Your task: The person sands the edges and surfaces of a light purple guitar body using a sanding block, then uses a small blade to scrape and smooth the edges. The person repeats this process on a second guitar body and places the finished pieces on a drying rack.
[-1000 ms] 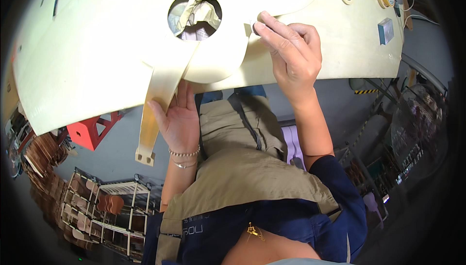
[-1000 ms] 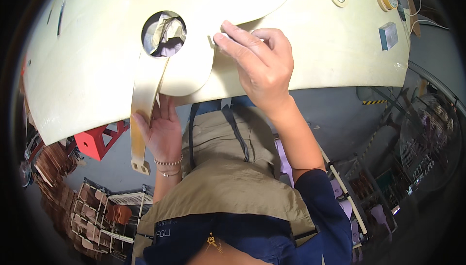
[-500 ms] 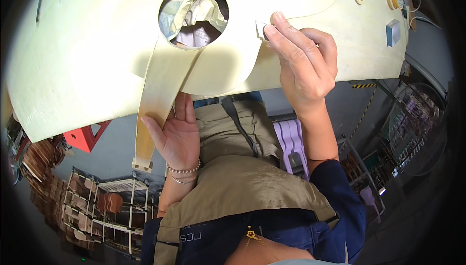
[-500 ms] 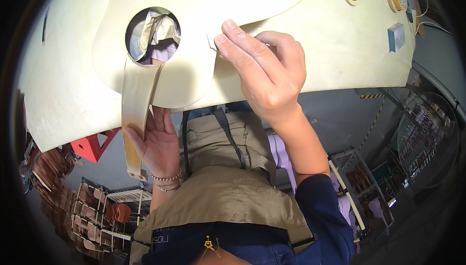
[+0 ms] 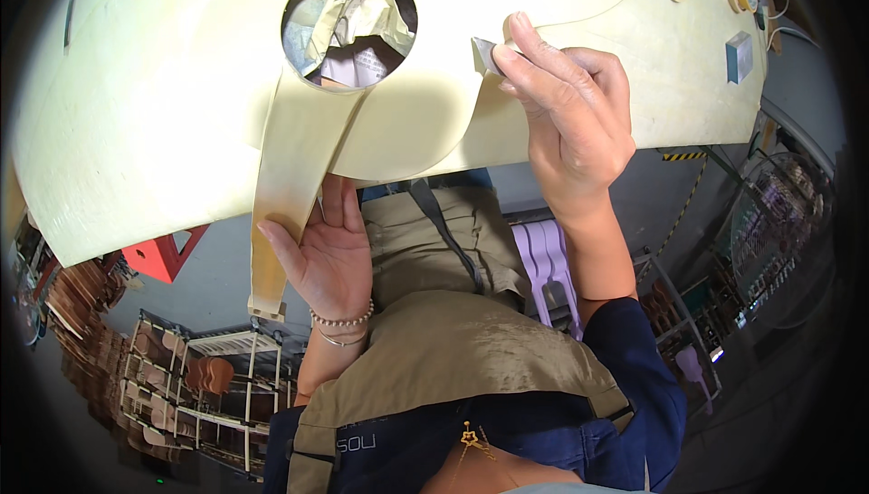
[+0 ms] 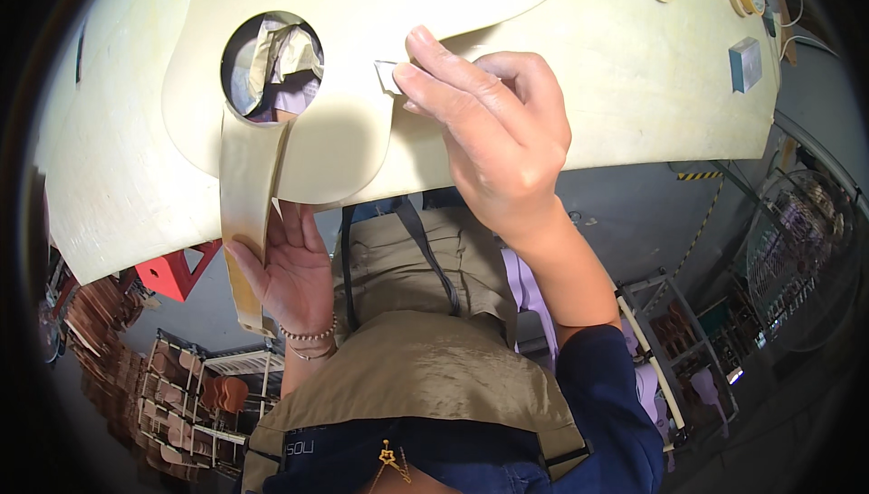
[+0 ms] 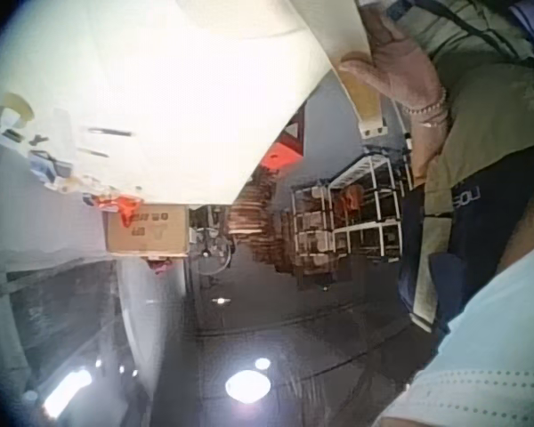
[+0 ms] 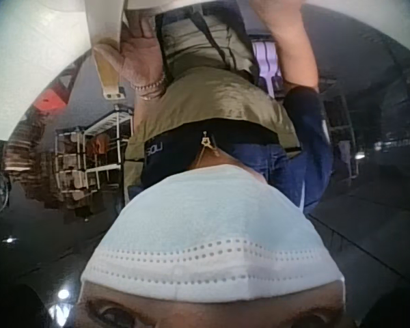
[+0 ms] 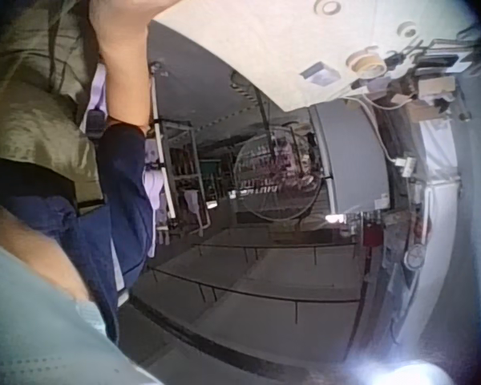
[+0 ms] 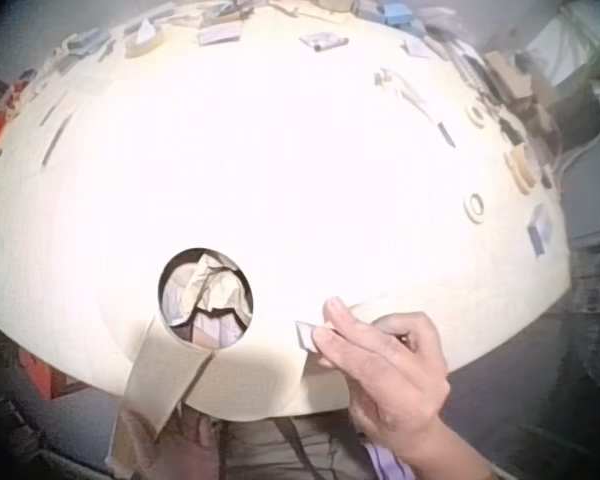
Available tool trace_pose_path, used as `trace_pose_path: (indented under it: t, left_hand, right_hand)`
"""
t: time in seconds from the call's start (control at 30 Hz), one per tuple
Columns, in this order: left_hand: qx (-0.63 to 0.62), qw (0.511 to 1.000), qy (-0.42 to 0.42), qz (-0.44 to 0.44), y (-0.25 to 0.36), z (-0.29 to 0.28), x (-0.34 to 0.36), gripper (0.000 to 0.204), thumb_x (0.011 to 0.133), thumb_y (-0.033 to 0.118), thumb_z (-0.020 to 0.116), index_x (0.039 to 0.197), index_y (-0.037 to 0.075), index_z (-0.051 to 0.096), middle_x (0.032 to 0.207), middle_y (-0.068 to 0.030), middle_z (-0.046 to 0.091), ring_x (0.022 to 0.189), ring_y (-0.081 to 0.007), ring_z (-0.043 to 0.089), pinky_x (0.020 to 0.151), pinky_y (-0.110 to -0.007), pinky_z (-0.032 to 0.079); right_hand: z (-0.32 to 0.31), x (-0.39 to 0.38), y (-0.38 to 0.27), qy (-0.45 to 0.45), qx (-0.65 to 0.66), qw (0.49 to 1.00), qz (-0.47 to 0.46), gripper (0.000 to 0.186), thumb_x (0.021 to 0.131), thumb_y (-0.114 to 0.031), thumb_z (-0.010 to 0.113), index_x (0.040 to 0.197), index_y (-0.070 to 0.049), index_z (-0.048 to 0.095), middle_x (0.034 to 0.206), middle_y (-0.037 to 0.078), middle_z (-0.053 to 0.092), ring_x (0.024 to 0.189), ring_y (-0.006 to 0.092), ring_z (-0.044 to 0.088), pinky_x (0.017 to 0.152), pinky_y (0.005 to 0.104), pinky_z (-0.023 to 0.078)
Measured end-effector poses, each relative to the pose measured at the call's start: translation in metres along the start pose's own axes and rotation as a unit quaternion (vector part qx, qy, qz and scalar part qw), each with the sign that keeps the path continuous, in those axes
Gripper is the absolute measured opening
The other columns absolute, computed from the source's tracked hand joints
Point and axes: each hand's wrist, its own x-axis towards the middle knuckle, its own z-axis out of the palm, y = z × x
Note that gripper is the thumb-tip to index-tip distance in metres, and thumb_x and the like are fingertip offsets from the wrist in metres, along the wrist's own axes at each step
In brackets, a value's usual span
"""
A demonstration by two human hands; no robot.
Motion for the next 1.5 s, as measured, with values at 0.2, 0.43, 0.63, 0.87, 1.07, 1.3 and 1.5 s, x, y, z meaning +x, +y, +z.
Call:
trace_pose_path:
  t: [0.2, 0.43, 0.63, 0.87, 1.07, 1.3, 1.5]
  left_hand:
    - [0.002, 1.000, 0.018, 0.009, -0.001, 0.000, 0.000, 0.061, 0.093, 0.050, 0.039, 0.136, 0.008, 0.035, 0.136, -0.0117, 0.044, 0.126, -0.0275, 0.041, 0.109, -0.040, 0.029]
    - [-0.008, 1.000, 0.016, 0.019, -0.002, 0.001, -0.002, 0.060, 0.093, 0.050, 0.039, 0.137, 0.008, 0.034, 0.137, -0.0119, 0.042, 0.127, -0.0290, 0.040, 0.110, -0.042, 0.027]
    - [-0.010, 1.000, 0.011, 0.015, -0.002, 0.000, -0.001, 0.060, 0.093, 0.049, 0.039, 0.137, 0.008, 0.034, 0.137, -0.0113, 0.041, 0.127, -0.0290, 0.040, 0.110, -0.041, 0.028]
    - [0.016, 1.000, 0.009, 0.006, -0.001, 0.003, 0.000, 0.057, 0.093, 0.045, 0.042, 0.133, 0.005, 0.039, 0.135, -0.0099, 0.045, 0.128, -0.0270, 0.039, 0.109, -0.041, 0.030]
    - [0.005, 1.000, 0.012, 0.009, -0.002, 0.002, -0.002, 0.058, 0.093, 0.047, 0.041, 0.135, 0.006, 0.037, 0.136, -0.0104, 0.044, 0.128, -0.0272, 0.039, 0.110, -0.041, 0.029]
    - [0.007, 1.000, -0.001, 0.000, -0.001, 0.000, 0.000, 0.057, 0.093, 0.045, 0.043, 0.134, 0.006, 0.039, 0.136, -0.0093, 0.044, 0.128, -0.0264, 0.039, 0.110, -0.040, 0.029]
    - [0.016, 1.000, 0.012, 0.004, -0.002, 0.003, -0.002, 0.058, 0.093, 0.048, 0.040, 0.135, 0.008, 0.036, 0.135, -0.0096, 0.044, 0.127, -0.0266, 0.040, 0.110, -0.040, 0.028]
  right_hand:
    - [0.004, 0.000, -0.004, 0.019, -0.047, 0.999, -0.016, 0.030, 0.056, -0.002, 0.070, 0.086, -0.007, 0.071, 0.096, 0.003, 0.069, 0.065, 0.0164, 0.048, 0.053, 0.0220, 0.041]
    - [-0.002, 0.000, -0.002, -0.015, -0.071, 0.997, -0.026, 0.029, 0.057, -0.001, 0.069, 0.085, -0.007, 0.071, 0.097, 0.002, 0.069, 0.066, 0.0163, 0.048, 0.053, 0.0212, 0.040]
    - [-0.004, 0.001, -0.005, -0.025, 0.010, 0.999, 0.040, 0.034, 0.054, 0.001, 0.070, 0.087, -0.007, 0.071, 0.099, 0.004, 0.069, 0.066, 0.0162, 0.048, 0.055, 0.0219, 0.042]
    - [0.003, 0.000, -0.007, 0.009, -0.065, 0.998, -0.010, 0.030, 0.055, -0.003, 0.069, 0.085, -0.006, 0.071, 0.098, 0.004, 0.069, 0.066, 0.0165, 0.048, 0.054, 0.0223, 0.041]
    - [-0.003, 0.000, -0.006, -0.025, -0.078, 0.997, -0.007, 0.027, 0.056, -0.004, 0.068, 0.083, -0.007, 0.071, 0.098, 0.004, 0.069, 0.066, 0.0164, 0.049, 0.055, 0.0221, 0.040]
    - [-0.003, -0.002, -0.010, -0.030, 0.049, 0.993, 0.100, 0.035, 0.055, 0.003, 0.070, 0.089, -0.007, 0.070, 0.103, 0.005, 0.068, 0.068, 0.0171, 0.049, 0.058, 0.0230, 0.043]
    - [-0.001, -0.001, -0.011, -0.021, -0.070, 0.997, 0.025, 0.033, 0.057, 0.003, 0.069, 0.088, -0.008, 0.070, 0.102, 0.004, 0.068, 0.068, 0.0174, 0.049, 0.058, 0.0227, 0.043]
